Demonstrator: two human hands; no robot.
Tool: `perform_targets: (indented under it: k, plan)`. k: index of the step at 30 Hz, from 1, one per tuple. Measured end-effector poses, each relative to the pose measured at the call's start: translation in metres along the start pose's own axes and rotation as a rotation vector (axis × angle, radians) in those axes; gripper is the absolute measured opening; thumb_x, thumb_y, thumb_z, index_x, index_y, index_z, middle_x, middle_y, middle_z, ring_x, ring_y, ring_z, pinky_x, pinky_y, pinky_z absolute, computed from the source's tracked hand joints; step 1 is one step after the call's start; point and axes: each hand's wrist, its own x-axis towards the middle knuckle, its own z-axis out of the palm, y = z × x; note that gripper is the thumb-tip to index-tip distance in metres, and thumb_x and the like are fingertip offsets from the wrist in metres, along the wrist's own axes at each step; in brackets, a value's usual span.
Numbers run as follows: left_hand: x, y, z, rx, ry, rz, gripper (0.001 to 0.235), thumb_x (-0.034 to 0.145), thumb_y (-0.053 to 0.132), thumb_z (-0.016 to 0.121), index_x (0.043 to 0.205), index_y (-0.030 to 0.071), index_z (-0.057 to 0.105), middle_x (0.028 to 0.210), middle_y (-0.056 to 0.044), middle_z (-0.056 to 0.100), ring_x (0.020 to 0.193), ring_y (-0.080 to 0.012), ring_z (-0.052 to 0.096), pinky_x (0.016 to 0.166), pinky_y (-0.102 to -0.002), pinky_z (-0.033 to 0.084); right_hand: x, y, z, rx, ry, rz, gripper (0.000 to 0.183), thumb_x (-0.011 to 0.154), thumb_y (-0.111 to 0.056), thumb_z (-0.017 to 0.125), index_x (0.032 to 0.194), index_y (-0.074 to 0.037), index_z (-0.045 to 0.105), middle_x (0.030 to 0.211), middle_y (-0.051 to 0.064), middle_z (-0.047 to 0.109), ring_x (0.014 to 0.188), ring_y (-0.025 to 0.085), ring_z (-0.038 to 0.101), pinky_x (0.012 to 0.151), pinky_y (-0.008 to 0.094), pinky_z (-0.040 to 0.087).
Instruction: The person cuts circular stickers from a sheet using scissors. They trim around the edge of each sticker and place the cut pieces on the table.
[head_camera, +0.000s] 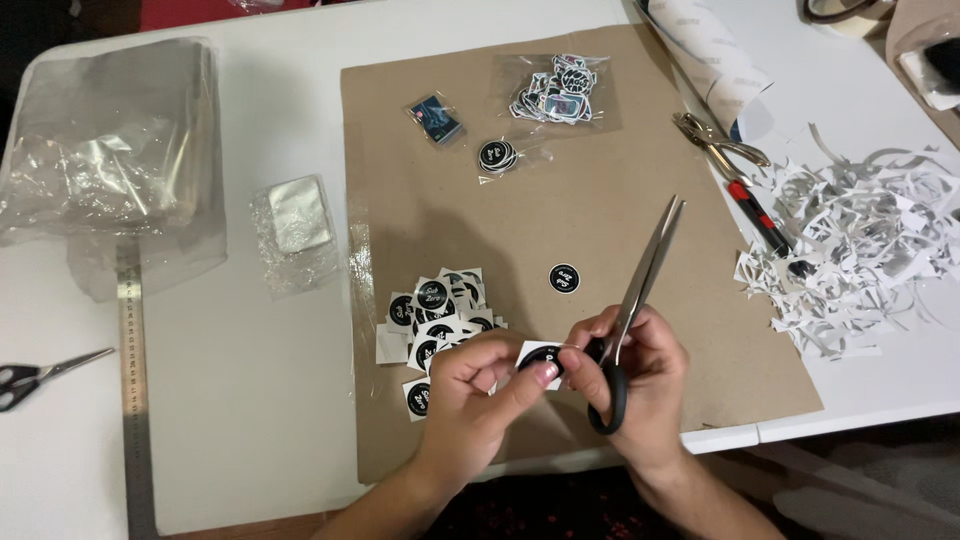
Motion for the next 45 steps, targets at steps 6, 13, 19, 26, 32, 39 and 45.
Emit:
perform_targets:
  k: [6, 13, 19, 26, 32, 39, 45]
  plan:
    - [0.019, 0.028, 0.013, -0.028, 0.046, 0.092, 0.014, 0.09, 0.009, 0.07, 0.088, -0.006, 0.071, 0.1, -0.022, 0.078, 0.089, -0.02, 0.074, 0.08, -0.029, 0.06, 0.002, -0.02, 0.006, -0.096, -0.178, -0.197, 0.039, 0.085, -0.042, 0.077, 0.089, -0.006, 0.062, 0.075, 0.002, 0.062, 0.062, 0.011, 0.059, 0.058, 0.023, 0.05]
    - [0.032, 0.025, 0.022, -0.293, 0.058, -0.034, 0.019, 0.087, 0.007, 0.074, 0.075, -0.002, 0.064, 0.064, -0.01, 0.065, 0.043, -0.0193, 0.056, 0.041, -0.03, 0.048, -0.004, -0.016, 0.014, -0.234, -0.188, -0.213, 0.025, 0.08, -0.025, 0.074, 0.072, -0.008, 0.057, 0.064, 0.0, 0.055, 0.054, 0.012, 0.048, 0.049, 0.024, 0.039]
    - [0.048, 0.045, 0.017, -0.243, 0.037, 0.077, 0.021, 0.089, 0.008, 0.071, 0.074, -0.002, 0.059, 0.101, -0.025, 0.076, 0.047, -0.0193, 0.057, 0.043, -0.031, 0.049, 0.03, -0.02, 0.026, -0.323, -0.188, -0.281, 0.021, 0.077, -0.021, 0.072, 0.068, -0.012, 0.055, 0.058, -0.004, 0.053, 0.046, 0.008, 0.041, 0.045, 0.023, 0.034]
    - [0.077, 0.069, 0.01, -0.301, 0.088, 0.19, 0.024, 0.087, 0.009, 0.073, 0.073, 0.0, 0.057, 0.082, -0.023, 0.067, 0.045, -0.0211, 0.056, 0.043, -0.032, 0.049, 0.072, -0.037, 0.052, -0.2, -0.309, -0.355, 0.021, 0.078, -0.015, 0.07, 0.071, -0.009, 0.05, 0.059, 0.0, 0.049, 0.051, 0.013, 0.043, 0.048, 0.026, 0.038]
    - [0.074, 0.075, 0.001, -0.312, 0.046, 0.137, 0.024, 0.089, 0.009, 0.071, 0.073, -0.001, 0.056, 0.061, -0.013, 0.06, 0.044, -0.0219, 0.055, 0.042, -0.032, 0.048, 0.07, -0.036, 0.052, -0.219, -0.376, -0.317, 0.021, 0.077, -0.014, 0.069, 0.072, -0.008, 0.049, 0.061, 0.0, 0.05, 0.052, 0.015, 0.05, 0.051, 0.026, 0.043]
    - [0.074, 0.071, 0.005, -0.274, -0.01, 0.132, 0.021, 0.091, 0.009, 0.07, 0.076, -0.002, 0.061, 0.067, -0.01, 0.062, 0.048, -0.0202, 0.058, 0.046, -0.031, 0.05, 0.063, -0.034, 0.042, -0.264, -0.335, -0.297, 0.021, 0.079, -0.014, 0.068, 0.072, -0.008, 0.049, 0.065, 0.0, 0.048, 0.056, 0.015, 0.047, 0.054, 0.026, 0.041]
    - [0.077, 0.065, 0.006, -0.404, 0.034, 0.187, 0.02, 0.089, 0.006, 0.071, 0.075, -0.001, 0.058, 0.063, -0.016, 0.062, 0.048, -0.0239, 0.058, 0.046, -0.035, 0.051, 0.084, -0.045, 0.042, -0.276, -0.478, -0.307, 0.023, 0.078, -0.019, 0.069, 0.071, -0.009, 0.049, 0.062, 0.003, 0.053, 0.054, 0.015, 0.046, 0.053, 0.026, 0.039]
